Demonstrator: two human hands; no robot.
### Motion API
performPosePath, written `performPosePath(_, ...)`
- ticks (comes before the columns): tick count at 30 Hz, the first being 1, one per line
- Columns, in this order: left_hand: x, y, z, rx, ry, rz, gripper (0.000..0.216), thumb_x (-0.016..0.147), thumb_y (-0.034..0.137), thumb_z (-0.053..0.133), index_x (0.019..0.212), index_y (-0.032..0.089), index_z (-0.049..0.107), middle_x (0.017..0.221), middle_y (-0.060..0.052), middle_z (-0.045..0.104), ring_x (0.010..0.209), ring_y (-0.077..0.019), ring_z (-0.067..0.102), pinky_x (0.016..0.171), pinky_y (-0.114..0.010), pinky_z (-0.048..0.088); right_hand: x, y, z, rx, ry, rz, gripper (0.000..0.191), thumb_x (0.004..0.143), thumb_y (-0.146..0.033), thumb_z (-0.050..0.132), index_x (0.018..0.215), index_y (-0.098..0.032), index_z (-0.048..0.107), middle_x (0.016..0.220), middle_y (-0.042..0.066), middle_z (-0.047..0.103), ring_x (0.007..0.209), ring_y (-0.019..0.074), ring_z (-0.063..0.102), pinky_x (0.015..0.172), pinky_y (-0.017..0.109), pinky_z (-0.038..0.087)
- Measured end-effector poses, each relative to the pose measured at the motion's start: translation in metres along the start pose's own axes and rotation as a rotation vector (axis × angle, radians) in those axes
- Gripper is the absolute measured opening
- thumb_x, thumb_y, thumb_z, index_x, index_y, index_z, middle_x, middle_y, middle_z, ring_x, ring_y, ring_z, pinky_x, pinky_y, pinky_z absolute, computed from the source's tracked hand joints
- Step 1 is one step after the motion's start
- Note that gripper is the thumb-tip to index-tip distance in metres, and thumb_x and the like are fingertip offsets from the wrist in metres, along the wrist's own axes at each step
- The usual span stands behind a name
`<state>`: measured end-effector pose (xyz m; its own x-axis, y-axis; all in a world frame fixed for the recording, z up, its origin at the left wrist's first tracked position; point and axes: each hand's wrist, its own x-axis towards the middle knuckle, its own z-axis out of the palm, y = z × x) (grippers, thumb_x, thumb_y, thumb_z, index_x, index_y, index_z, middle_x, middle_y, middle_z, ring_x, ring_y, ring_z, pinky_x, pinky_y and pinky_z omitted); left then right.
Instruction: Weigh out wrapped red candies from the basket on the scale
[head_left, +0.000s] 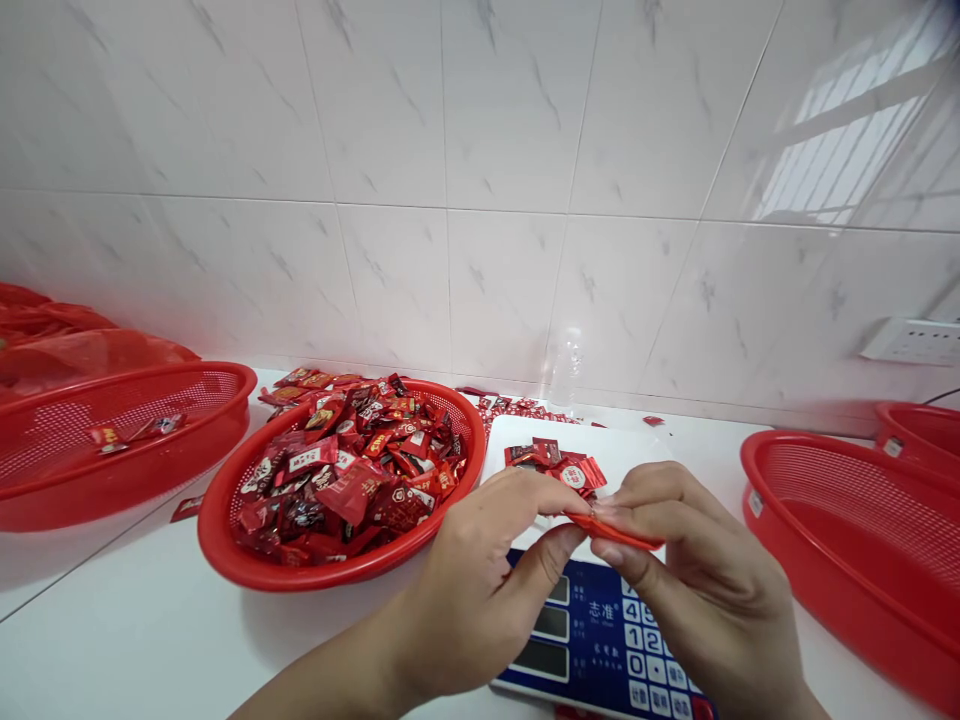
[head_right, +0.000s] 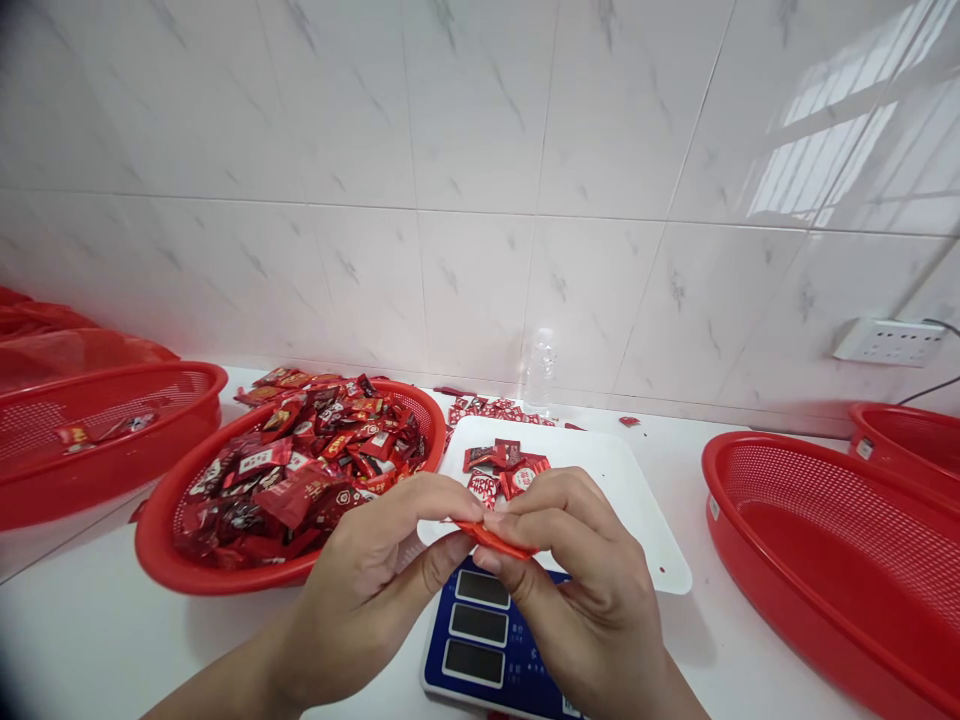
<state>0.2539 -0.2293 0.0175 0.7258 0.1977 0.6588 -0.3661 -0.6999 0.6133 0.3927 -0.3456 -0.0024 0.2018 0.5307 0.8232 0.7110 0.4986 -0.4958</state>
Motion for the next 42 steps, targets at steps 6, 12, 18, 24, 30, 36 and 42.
performPosePath(6, -0.0022, -0.002, -0.0002, -0.076, 0.011, -0.041, 0.023, 0.086, 0.01, 0.058, 0.106, 0.022, 0.059, 0.101, -0.004, 0.066, 0.092, -0.0147, 0.061, 0.086, -0.03, 0.049, 0.0001, -0.0013, 0.0027, 0.081, 0.008, 0.058, 0.019, 0.083, -0.011, 0.065, 0.094, -0.027, 0.065, 0.084, 0.0, 0.062, 0.081, 0.0151, 0.057, 0.066, 0.03, 0.049)
performPosePath(12, -0.0004, -0.0015, -0.0013, -0.069, 0.024, -0.04, 0.02, 0.087, 0.008, 0.057, 0.101, 0.022, 0.06, 0.094, -0.002, 0.066, 0.088, -0.0139, 0.062, 0.082, -0.029, 0.05, 0.0015, -0.0012, -0.0008, 0.086, -0.068, 0.161, 0.023, 0.083, -0.018, 0.066, 0.102, -0.03, 0.063, 0.097, 0.0, 0.061, 0.093, 0.0154, 0.059, 0.076, 0.03, 0.051)
performPosePath(18, -0.0033, -0.0027, 0.0007, -0.044, 0.039, -0.092, 0.017, 0.085, 0.01, 0.059, 0.096, 0.022, 0.055, 0.093, -0.001, 0.063, 0.086, -0.0143, 0.062, 0.079, -0.029, 0.05, 0.0005, -0.0016, 0.0007, 0.114, -0.076, 0.18, 0.021, 0.082, -0.019, 0.069, 0.098, -0.032, 0.063, 0.094, -0.002, 0.062, 0.093, 0.013, 0.059, 0.079, 0.027, 0.051)
performPosePath(24, -0.0055, -0.0022, 0.0001, -0.054, 0.062, -0.145, 0.021, 0.084, 0.01, 0.06, 0.095, 0.025, 0.052, 0.092, 0.001, 0.061, 0.086, -0.0134, 0.062, 0.079, -0.027, 0.05, 0.0004, -0.002, 0.0048, 0.123, -0.004, 0.103, 0.016, 0.082, -0.016, 0.068, 0.092, -0.029, 0.066, 0.088, -0.001, 0.063, 0.085, 0.014, 0.059, 0.07, 0.028, 0.051)
performPosePath(30, -0.0053, -0.0021, 0.0005, -0.079, 0.069, -0.152, 0.018, 0.084, 0.012, 0.061, 0.094, 0.025, 0.052, 0.09, 0.001, 0.061, 0.083, -0.0138, 0.063, 0.078, -0.028, 0.05, -0.0003, -0.0032, 0.008, 0.138, 0.026, 0.079, 0.015, 0.082, -0.014, 0.068, 0.09, -0.027, 0.067, 0.082, 0.0, 0.064, 0.078, 0.0143, 0.059, 0.064, 0.029, 0.05)
performPosePath(36, -0.0049, -0.002, 0.0009, -0.086, 0.072, -0.164, 0.017, 0.084, 0.015, 0.062, 0.094, 0.026, 0.053, 0.089, 0.001, 0.061, 0.084, -0.0132, 0.063, 0.078, -0.027, 0.05, -0.0008, -0.0037, 0.0066, 0.137, 0.01, 0.101, 0.014, 0.083, -0.015, 0.067, 0.089, -0.028, 0.066, 0.083, -0.001, 0.064, 0.079, 0.014, 0.059, 0.065, 0.029, 0.05)
performPosePath(42, -0.0037, -0.0015, 0.0021, -0.12, 0.085, -0.168, 0.024, 0.084, 0.013, 0.063, 0.099, 0.028, 0.051, 0.092, 0.002, 0.06, 0.086, -0.0124, 0.063, 0.078, -0.025, 0.051, 0.0024, -0.0032, 0.0058, 0.13, -0.055, 0.174, 0.015, 0.082, -0.02, 0.068, 0.093, -0.029, 0.064, 0.09, -0.001, 0.063, 0.088, 0.0152, 0.059, 0.071, 0.029, 0.051)
